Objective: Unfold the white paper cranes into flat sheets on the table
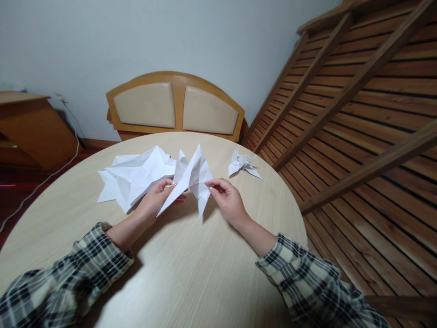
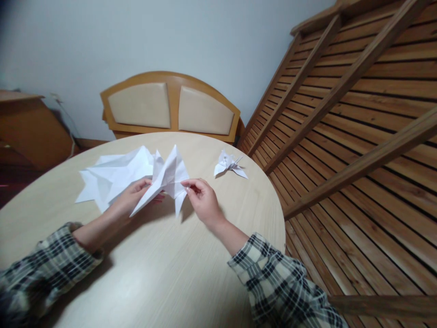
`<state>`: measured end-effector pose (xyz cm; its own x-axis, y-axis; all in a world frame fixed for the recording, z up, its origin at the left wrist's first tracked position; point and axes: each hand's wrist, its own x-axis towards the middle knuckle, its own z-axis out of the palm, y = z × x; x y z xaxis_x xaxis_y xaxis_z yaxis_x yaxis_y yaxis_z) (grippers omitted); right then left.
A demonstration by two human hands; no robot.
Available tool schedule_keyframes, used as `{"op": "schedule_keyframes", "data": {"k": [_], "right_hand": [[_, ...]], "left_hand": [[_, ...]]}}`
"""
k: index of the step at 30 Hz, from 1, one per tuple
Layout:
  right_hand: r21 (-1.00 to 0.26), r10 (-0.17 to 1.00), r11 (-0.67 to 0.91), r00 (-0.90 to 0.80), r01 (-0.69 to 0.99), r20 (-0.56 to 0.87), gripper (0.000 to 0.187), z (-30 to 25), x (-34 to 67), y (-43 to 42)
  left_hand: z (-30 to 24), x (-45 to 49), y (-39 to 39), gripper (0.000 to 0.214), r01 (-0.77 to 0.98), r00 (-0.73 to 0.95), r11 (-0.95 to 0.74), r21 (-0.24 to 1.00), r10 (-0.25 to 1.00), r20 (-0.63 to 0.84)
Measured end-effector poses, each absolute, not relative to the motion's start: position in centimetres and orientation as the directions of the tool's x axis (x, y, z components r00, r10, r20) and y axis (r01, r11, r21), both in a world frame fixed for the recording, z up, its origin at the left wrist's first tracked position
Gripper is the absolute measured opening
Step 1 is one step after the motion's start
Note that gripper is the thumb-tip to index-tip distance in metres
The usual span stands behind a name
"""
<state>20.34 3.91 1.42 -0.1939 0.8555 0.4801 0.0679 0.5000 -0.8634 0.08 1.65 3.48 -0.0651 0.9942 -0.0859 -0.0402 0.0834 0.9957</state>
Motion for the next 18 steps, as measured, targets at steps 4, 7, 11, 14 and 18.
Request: {"op": "schedule_keyframes", "data": {"k": [4,7,11,14,18], "right_hand": [[-0.741,0.77,0.637,-0.212,0.213,0.602,0.024,2.1,21.0,4.1],[-0.653,0.705,0.707,-0.194,0.272,0.682,0.035,2.2,21.3,4.1],[-0.603,0.682,0.726,-0.233,0.33,0.693,0.057,2.0,21.5,4.0],[-0.551,0.641,0.767,-0.343,0.328,0.687,0.062,2.3,21.7,3.9],[-0.51,0.559,0.826,-0.473,0.24,0.681,0.052,3.1,21.8,3.3]], "left_hand": [[3.3,-0.5,1.9,0.028,0.053,-0.175,0.047,0.997,0.984,-0.037],[3.4,-0.6,2.2,0.028,0.057,-0.156,0.03,0.998,0.988,-0.02],[3.7,-1.0,2.6,0.028,0.072,-0.05,0.061,0.996,0.997,-0.057],[3.8,-1.4,2.7,0.026,0.145,0.009,0.077,0.987,0.997,-0.079],[4.1,-2.0,2.8,0.024,0.149,0.018,0.126,0.981,0.991,-0.13]]}}
